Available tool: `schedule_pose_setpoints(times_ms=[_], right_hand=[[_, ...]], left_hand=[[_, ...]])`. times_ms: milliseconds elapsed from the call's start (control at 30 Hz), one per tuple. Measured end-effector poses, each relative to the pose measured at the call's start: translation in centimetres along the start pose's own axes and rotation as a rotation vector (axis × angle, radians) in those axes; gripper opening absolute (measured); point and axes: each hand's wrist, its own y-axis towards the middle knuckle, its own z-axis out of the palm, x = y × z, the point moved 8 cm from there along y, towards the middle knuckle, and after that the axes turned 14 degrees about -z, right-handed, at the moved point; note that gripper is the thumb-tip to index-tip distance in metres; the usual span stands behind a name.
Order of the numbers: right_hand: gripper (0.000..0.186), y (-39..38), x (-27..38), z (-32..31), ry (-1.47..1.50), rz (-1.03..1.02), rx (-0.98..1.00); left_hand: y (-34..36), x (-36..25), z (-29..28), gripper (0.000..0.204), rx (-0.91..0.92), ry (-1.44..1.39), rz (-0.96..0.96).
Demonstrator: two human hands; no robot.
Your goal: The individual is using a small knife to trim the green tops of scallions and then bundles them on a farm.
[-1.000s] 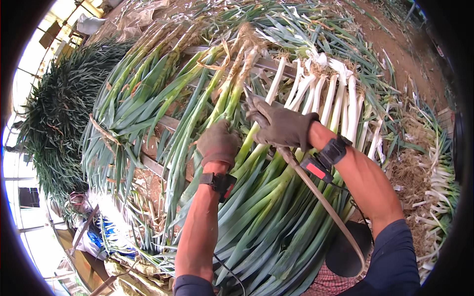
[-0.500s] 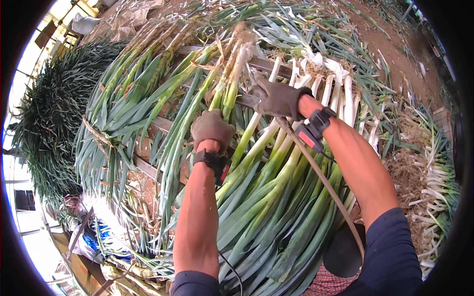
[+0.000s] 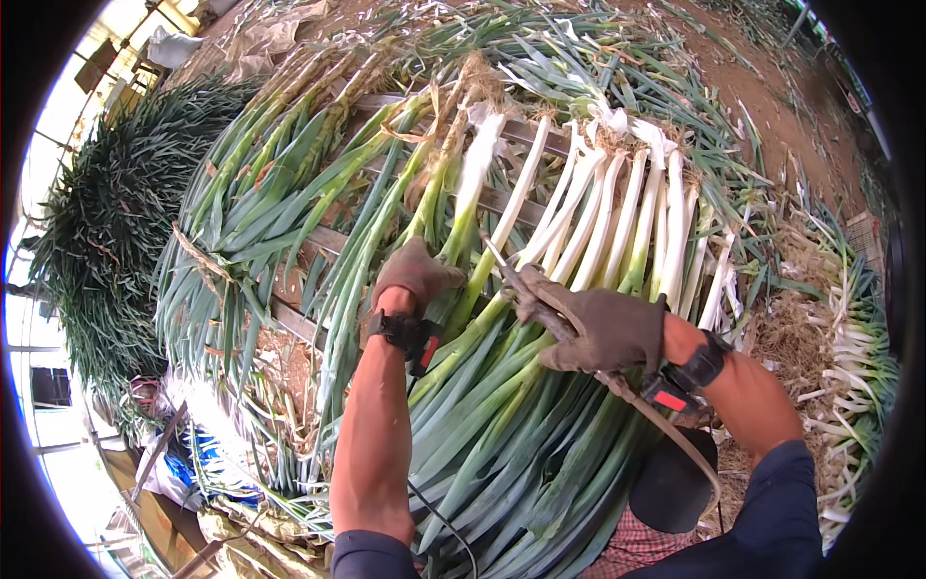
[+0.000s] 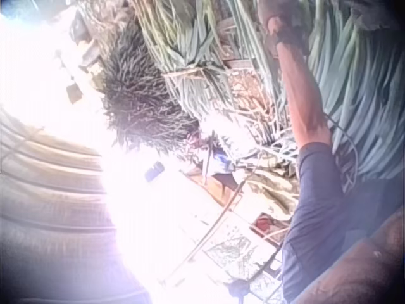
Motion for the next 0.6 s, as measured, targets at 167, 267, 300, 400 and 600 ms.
schedule_pose_setpoints(times_ms=[167,267,300,400,600], right_hand=[[0.104,-2.5,2.4,2.2,0.154,-0.188,-0.021],[0.105,-3.6,1.8,1.4,0.005,-0.094,-0.105],[0.106,-3.8,1.2,1.0,-0.006,-0.029,-0.141],[0.109,-3.3,0.9,0.1,-0.116,-0.016,-0.179],[0.109,-1.3,0.9,-2.3,-0.05,-0.153,-0.403]], left_hand=[[-0.5,0.9,1.3,0.066,0.223,-0.162,0.02],[-2.3,0.6,0.9,0.057,0.201,-0.245,-0.034],[-3.1,0.6,0.9,0.056,0.199,-0.298,-0.072],[-6.4,-2.0,3.7,0.051,0.344,0.049,0.145],[-7.4,-1.5,2.0,0.043,0.444,-0.094,0.139]])
